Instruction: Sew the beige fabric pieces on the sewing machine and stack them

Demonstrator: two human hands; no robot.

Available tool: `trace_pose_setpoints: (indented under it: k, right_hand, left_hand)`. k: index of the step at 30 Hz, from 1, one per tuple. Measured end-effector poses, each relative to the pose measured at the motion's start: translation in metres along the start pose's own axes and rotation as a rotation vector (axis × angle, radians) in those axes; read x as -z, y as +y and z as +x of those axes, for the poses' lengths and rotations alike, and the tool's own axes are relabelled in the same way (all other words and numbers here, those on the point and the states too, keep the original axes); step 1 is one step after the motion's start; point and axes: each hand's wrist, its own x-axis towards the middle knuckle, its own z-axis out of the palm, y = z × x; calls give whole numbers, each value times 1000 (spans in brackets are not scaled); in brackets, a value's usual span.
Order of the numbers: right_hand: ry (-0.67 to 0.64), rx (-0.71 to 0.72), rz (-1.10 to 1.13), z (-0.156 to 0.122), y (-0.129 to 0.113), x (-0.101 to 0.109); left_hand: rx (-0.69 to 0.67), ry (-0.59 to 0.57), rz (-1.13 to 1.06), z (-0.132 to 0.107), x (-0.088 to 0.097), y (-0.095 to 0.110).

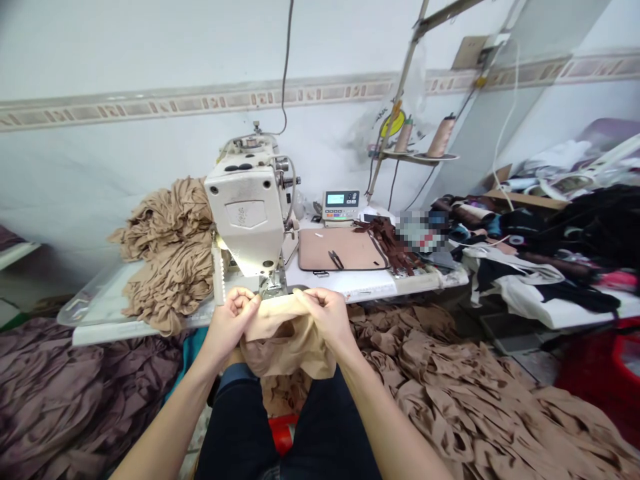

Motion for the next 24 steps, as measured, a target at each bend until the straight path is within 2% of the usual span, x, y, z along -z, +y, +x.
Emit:
trace_pose_setpoints:
  k: [3,11,16,19,22,24]
  right_hand:
    - [12,-14,17,5,-1,0]
    - [57,7,-12,15,3,0]
    - [30,-4,-85,-4,18,7]
    - [-91,-129,-108,-32,40,22]
    - [-270,-388,-68,-60,68,48]
    - [-266,-494,-41,-70,84,67]
  left_hand:
    - [-28,23,-28,7,-5,-2]
    - [-56,-32,-114,24,-10,-4]
    - [-34,-24,-126,22,-8,-10]
    - [-53,-19,11,11,4,-21]
    - [-101,-27,202,-2,29,-30]
    - [-143,-10,294,-7,52,-32]
